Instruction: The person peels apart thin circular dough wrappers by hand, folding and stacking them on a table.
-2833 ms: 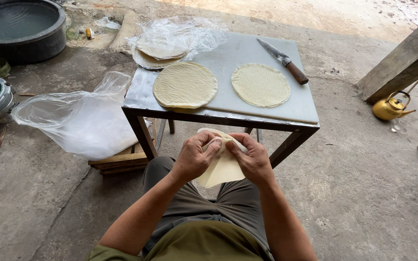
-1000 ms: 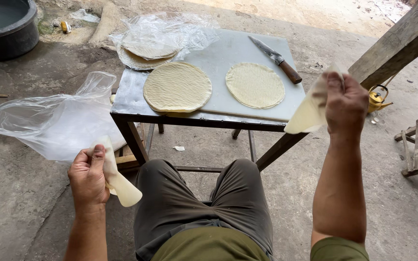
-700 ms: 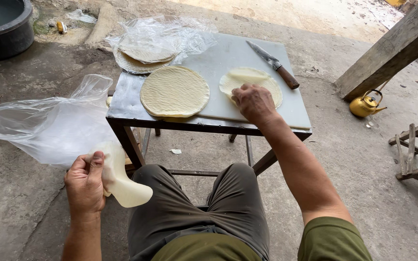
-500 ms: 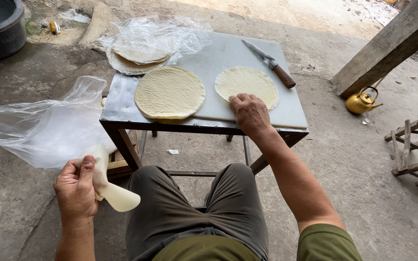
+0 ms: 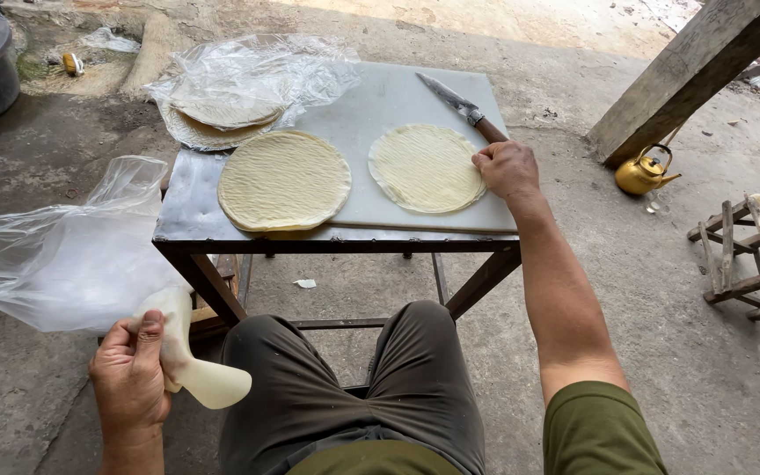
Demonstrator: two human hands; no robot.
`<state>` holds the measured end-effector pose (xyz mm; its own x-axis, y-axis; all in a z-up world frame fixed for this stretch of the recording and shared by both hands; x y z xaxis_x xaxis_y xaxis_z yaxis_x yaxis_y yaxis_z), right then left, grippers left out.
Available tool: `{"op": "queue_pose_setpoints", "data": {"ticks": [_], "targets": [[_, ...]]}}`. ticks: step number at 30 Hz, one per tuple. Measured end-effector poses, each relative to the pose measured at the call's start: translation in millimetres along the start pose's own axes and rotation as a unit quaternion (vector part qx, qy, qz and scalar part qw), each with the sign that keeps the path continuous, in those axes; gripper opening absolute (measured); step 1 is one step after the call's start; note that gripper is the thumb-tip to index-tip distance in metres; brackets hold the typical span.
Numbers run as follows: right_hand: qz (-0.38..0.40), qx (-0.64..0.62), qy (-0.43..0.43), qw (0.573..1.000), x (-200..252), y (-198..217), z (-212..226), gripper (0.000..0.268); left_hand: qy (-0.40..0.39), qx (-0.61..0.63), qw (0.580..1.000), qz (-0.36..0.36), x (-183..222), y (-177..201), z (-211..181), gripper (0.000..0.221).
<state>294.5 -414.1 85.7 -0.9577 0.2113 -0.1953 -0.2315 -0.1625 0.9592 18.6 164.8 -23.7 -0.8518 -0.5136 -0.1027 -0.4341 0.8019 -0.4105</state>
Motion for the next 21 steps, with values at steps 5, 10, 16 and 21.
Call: {"op": "queue_pose_setpoints", "data": {"ticks": [5, 10, 16, 21], "targets": [[-0.011, -0.013, -0.019, 1.000, -3.5, -3.8, 6.8, 0.019, 0.009, 0.002, 1.000, 0.014, 0.6, -5.6, 2.3, 0.021], [0.015, -0.033, -0.051, 0.998, -7.7, -5.3, 7.6, 0.016, 0.015, 0.018, 0.999, 0.023, 0.9, -7.0, 5.4, 0.021], [0.022, -0.049, -0.066, 0.996, -14.3, -6.1, -0.8, 0.016, 0.024, 0.008, 0.999, 0.022, 1.2, -0.8, 18.2, 0.024], [0.019, -0.035, -0.054, 0.998, -14.2, -9.1, -1.3, 0.016, 0.013, 0.009, 0.999, 0.033, 0.7, -3.7, 18.0, 0.023]]}}
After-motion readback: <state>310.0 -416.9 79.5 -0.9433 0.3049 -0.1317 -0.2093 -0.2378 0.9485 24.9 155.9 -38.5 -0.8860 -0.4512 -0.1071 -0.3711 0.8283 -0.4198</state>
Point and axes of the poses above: each hand's wrist, its own x-axis away from the middle knuckle, its own y-axis out of the back of the hand, z = x × y, the point moved 8 cm from there along -x, towards the middle knuckle, and after that the axes turned 10 degrees about x, right-handed, at the moved point
